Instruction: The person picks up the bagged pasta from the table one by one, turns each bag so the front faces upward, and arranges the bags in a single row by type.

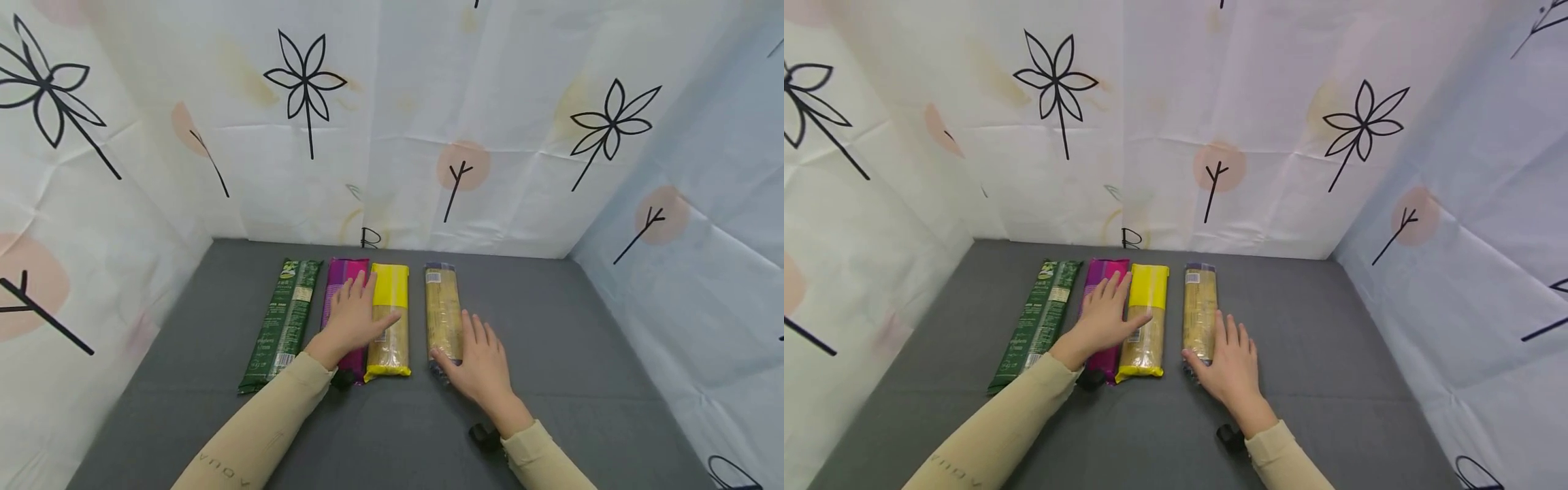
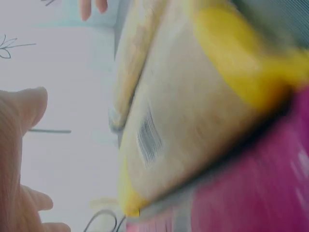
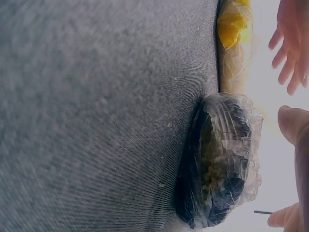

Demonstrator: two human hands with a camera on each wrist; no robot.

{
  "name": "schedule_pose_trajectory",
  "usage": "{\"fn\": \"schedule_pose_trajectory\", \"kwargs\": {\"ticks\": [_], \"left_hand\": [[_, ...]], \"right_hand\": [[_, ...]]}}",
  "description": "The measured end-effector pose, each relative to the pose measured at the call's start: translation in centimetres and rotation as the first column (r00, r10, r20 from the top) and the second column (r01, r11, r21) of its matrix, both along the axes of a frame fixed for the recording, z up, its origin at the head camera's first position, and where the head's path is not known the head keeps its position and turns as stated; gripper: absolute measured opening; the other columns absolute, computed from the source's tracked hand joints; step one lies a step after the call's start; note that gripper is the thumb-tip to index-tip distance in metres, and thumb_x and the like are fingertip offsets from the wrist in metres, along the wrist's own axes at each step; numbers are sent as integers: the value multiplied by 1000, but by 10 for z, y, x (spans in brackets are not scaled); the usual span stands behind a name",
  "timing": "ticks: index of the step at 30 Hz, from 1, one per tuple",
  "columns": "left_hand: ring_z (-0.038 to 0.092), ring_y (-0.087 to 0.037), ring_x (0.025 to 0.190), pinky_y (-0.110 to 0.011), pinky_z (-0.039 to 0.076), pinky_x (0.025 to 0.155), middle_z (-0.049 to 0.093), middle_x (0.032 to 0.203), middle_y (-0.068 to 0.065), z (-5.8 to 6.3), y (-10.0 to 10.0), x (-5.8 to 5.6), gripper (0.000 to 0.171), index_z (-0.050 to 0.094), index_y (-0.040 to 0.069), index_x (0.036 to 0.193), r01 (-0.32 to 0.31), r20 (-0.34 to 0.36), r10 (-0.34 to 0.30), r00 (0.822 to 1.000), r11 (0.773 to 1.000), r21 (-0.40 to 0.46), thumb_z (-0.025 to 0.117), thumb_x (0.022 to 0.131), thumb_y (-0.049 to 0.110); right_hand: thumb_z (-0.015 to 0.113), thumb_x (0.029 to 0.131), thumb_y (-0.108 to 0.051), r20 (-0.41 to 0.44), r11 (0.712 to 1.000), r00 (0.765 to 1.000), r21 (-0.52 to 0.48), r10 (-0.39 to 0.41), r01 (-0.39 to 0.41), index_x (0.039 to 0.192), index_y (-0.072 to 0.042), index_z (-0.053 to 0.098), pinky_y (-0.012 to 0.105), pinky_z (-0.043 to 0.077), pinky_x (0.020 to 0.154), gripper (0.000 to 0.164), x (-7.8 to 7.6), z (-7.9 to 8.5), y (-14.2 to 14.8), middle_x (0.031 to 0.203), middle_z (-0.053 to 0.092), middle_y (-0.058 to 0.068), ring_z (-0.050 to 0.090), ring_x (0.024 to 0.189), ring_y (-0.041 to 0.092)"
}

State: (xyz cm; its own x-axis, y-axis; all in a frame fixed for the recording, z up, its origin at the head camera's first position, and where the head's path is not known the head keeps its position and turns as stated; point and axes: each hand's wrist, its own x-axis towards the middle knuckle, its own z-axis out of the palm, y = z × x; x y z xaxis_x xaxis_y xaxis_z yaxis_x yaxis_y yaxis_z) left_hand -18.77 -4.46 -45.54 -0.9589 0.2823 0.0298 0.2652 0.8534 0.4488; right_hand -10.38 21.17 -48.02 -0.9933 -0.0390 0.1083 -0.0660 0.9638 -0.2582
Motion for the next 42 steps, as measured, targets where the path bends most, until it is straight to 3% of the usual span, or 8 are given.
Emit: {"fn": "schedule_pose_trajectory", "kwargs": {"ticks": [8, 14, 17, 23, 32, 42], "left_hand": [[26, -40, 138, -58, 27, 108, 20, 157, -13, 8, 39, -13, 95, 12, 19, 157, 57, 31, -62, 998, 986, 154, 53, 86, 68], [34, -32, 137, -52, 35, 105, 25, 155, -13, 14, 59, -24, 93, 17, 19, 156, 60, 64, -83, 994, 951, 305, 59, 86, 63], [35, -31, 136, -51, 35, 105, 27, 155, -12, 14, 69, -27, 92, 20, 17, 155, 65, 82, -101, 991, 933, 355, 61, 86, 62], [31, -30, 139, -50, 33, 107, 27, 155, -11, 8, 85, -31, 89, 23, 15, 155, 69, 133, -135, 982, 908, 413, 60, 87, 60], [33, -32, 138, -51, 32, 107, 30, 154, -14, -3, 100, -37, 83, 27, 16, 153, 30, 174, -112, 978, 909, 416, 64, 88, 52], [44, -34, 127, -49, 41, 101, 36, 147, -20, -18, 111, -40, 83, 27, 12, 153, 25, 212, -128, 969, 904, 427, 65, 88, 48]], "right_hand": [[52, 83, -73, 21, 981, 999, -190, -36, 40, 155, -10, 17, 63, 32, 101, 102, 1, -1, 2, 151, 30, 21, 32, 134, 43], [61, 86, -62, 99, 900, 992, -421, -82, 117, 154, -8, 21, 60, 42, 93, 95, -1, 5, 3, 146, 39, 21, 43, 127, 40], [63, 87, -58, 152, 858, 984, -489, -96, 159, 153, -7, 21, 59, 45, 89, 94, -2, 8, 4, 143, 42, 21, 48, 123, 40], [64, 87, -56, 190, 835, 976, -516, -108, 192, 152, -5, 23, 56, 48, 85, 92, -2, 10, 7, 139, 46, 23, 51, 117, 38], [68, 86, -53, 223, 815, 969, -539, -105, 212, 150, -5, 26, 47, 51, 78, 91, -2, 8, 6, 136, 49, 22, 55, 110, 33], [71, 86, -46, 238, 804, 967, -556, -88, 210, 149, -2, 28, 42, 52, 74, 89, -4, 1, 7, 130, 53, 21, 59, 102, 29]]}}
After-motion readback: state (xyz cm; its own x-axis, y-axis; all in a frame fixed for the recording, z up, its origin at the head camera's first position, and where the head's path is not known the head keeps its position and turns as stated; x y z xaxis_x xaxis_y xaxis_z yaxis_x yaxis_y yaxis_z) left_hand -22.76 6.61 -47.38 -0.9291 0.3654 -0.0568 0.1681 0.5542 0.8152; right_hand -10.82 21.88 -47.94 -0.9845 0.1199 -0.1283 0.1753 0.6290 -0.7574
